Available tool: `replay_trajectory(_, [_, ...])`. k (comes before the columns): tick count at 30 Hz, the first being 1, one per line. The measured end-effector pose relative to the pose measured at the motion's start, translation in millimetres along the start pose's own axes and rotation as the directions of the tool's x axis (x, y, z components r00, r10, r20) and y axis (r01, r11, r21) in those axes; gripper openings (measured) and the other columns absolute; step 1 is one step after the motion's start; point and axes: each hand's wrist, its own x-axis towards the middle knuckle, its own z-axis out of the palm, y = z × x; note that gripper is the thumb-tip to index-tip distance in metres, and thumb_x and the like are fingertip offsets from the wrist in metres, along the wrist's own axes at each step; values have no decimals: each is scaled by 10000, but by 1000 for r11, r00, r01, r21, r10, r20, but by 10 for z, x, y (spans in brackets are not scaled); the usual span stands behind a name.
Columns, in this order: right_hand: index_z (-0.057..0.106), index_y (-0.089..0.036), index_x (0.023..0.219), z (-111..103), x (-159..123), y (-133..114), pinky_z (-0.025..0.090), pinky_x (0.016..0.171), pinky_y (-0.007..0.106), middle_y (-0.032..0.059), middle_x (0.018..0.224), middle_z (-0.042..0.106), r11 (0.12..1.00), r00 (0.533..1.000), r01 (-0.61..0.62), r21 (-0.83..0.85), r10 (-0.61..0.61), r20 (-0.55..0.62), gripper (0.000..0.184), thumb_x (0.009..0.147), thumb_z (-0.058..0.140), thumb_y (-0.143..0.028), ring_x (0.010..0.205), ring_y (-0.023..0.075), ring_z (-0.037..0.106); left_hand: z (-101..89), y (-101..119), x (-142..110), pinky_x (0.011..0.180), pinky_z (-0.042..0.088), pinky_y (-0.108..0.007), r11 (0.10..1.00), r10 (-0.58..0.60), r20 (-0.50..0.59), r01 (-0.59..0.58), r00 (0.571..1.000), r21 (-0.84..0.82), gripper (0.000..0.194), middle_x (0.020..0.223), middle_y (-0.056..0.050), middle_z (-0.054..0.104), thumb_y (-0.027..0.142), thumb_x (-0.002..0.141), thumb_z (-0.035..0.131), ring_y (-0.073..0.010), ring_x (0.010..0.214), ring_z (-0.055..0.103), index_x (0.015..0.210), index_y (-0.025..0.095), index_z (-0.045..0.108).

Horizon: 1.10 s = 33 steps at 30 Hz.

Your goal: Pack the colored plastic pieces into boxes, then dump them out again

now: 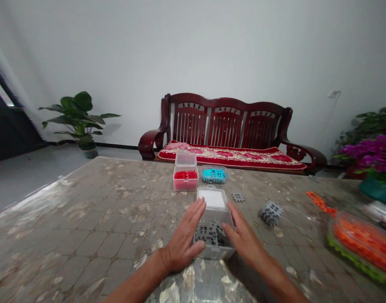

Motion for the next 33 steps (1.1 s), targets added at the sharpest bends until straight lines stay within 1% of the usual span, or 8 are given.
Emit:
replay_trajectory(5, [511, -212, 1512, 222, 199, 18, 264, 1267, 523, 123, 1608, 468, 997, 1000, 27, 71, -28, 13, 635, 897, 540, -366, 1501, 291, 402, -146, -89, 131, 1288, 194, -549, 997, 15, 117, -24, 993, 76, 789, 1725, -108, 215, 681, 1025, 363, -347, 1562, 267, 1666, 322, 74])
replay_trajectory(8, [569, -231, 1457, 252, 359, -48, 313, 1244, 512, 101, 1562, 532, 987, 999, 10, 161, -18, 47, 587, 911, 544, -442, 1457, 288, 467, -178, -169, 123, 1259, 257, -545, 997, -22, 31, 20, 999, 72, 751, 1672, -122, 297, 649, 1033, 385, -341, 1524, 318, 1653, 320, 119])
replay_trajectory(11, [614, -230, 1400, 131, 454, -40, 422, 1162, 503, 112, 1455, 632, 979, 999, -41, 198, 36, 28, 544, 966, 446, -513, 1339, 293, 583, -164, -206, 79, 1223, 314, -545, 998, -52, -51, 54, 997, 29, 667, 1575, -133, 388, 612, 1037, 402, -334, 1464, 385, 1604, 305, 231])
replay_trajectory(15, [703, -189, 1257, -171, 480, 85, 425, 1143, 506, 142, 1351, 686, 983, 992, -65, -169, 45, -118, 464, 897, 520, -418, 1282, 321, 604, -155, -194, 40, 1193, 352, -547, 999, -44, -60, 46, 997, 24, 577, 1508, -132, 419, 496, 1016, 483, -330, 1418, 418, 1529, 290, 321])
replay_trajectory(17, [717, -173, 1237, -286, 457, 145, 410, 1152, 506, 152, 1360, 678, 922, 992, -103, -375, 69, -103, 462, 841, 601, -379, 1292, 340, 589, -174, -181, 32, 1194, 352, -547, 998, -44, -28, 46, 999, 53, 563, 1526, -131, 401, 415, 988, 524, -331, 1429, 403, 1505, 286, 343])
replay_trajectory(20, [691, -159, 1300, -349, 399, 185, 435, 1128, 480, 154, 1384, 669, 843, 991, -116, -525, 135, -2, 529, 809, 671, -354, 1292, 347, 594, -211, -158, 24, 1194, 356, -539, 993, -68, 12, 66, 998, 94, 522, 1538, -125, 388, 325, 961, 538, -321, 1438, 390, 1455, 279, 374])
replay_trajectory(27, [662, -181, 1344, -315, 342, 176, 453, 1112, 438, 130, 1388, 680, 806, 988, -102, -583, 152, 37, 512, 847, 639, -303, 1284, 313, 619, -292, -90, 39, 1163, 399, -500, 989, -102, 74, 93, 992, 117, 294, 1438, -119, 473, 398, 1010, 476, -303, 1380, 433, 1262, 246, 486])
replay_trajectory(33, [680, -188, 1316, -360, 361, 194, 463, 1097, 485, 134, 1330, 707, 843, 992, -108, -527, 54, -117, 513, 815, 625, -284, 1235, 332, 630, -300, -83, 52, 1175, 371, -532, 987, -84, 67, 74, 994, 144, 260, 1407, -120, 484, 377, 980, 500, -325, 1397, 400, 1199, 237, 508])
